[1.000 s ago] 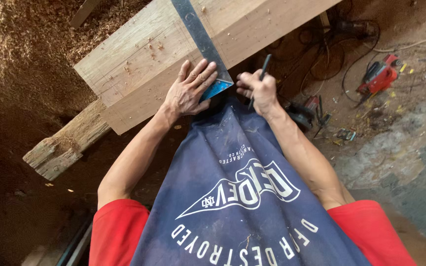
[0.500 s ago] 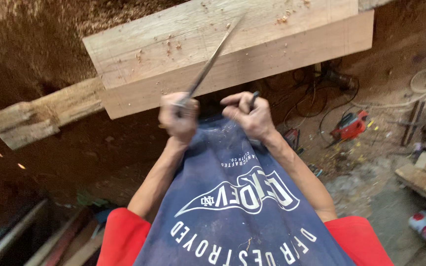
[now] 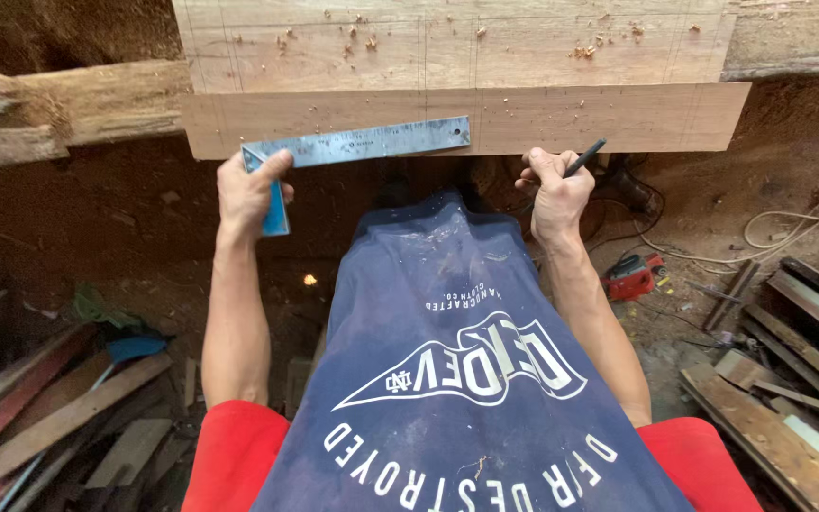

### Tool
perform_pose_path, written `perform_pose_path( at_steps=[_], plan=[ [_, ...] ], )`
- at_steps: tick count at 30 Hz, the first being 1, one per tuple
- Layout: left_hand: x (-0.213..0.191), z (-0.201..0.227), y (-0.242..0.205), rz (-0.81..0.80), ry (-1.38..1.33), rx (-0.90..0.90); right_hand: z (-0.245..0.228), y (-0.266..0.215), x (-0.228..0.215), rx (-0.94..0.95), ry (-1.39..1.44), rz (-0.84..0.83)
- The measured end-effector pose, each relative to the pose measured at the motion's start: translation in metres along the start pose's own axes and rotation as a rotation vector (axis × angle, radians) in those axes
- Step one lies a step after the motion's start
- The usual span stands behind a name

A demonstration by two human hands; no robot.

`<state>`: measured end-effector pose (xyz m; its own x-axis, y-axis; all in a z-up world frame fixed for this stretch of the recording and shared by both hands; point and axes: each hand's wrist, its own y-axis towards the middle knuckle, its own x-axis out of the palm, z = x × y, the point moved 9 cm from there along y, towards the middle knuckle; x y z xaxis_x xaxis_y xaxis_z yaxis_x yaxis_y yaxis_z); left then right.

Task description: The person uses a speed square and a pencil to mark lines on a wooden plank. They repeatedly position the square at various points along the wood to draw straight lines and perpendicular marks, preparing the piece for cutting.

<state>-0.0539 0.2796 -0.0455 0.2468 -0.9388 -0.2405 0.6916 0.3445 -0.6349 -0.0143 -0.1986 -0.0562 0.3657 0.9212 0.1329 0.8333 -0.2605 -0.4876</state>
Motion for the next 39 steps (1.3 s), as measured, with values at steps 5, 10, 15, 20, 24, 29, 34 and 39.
perform_pose_path(
  at_steps=[5, 10, 15, 20, 24, 29, 34, 39],
  plan=[
    [0.006, 0.025, 0.003, -0.005, 0.101, 0.003, 0.009, 0.001, -0.001, 0.06, 0.035, -0.001],
    [0.013, 0.034, 0.008, -0.004, 0.148, -0.002, 0.013, 0.008, -0.01, 0.035, 0.199, -0.08],
    [0.015, 0.033, 0.014, -0.007, 0.141, 0.022, 0.017, 0.014, -0.02, 0.031, 0.208, -0.099],
    [0.016, 0.035, 0.014, 0.01, 0.166, 0.023, 0.013, 0.011, -0.016, 0.026, 0.155, -0.108],
    [0.017, 0.041, 0.011, 0.021, 0.21, 0.033, 0.005, 0.007, -0.005, 0.042, 0.07, -0.128],
    [0.017, 0.046, 0.007, 0.044, 0.255, 0.033, -0.007, 0.006, 0.012, -0.026, 0.078, -0.202],
    [0.017, 0.046, 0.007, 0.034, 0.263, 0.029, -0.026, 0.005, 0.031, -0.246, -0.06, -0.313],
    [0.017, 0.046, 0.008, 0.03, 0.26, 0.04, -0.032, 0.014, 0.042, -0.236, -0.14, -0.293]
  ],
)
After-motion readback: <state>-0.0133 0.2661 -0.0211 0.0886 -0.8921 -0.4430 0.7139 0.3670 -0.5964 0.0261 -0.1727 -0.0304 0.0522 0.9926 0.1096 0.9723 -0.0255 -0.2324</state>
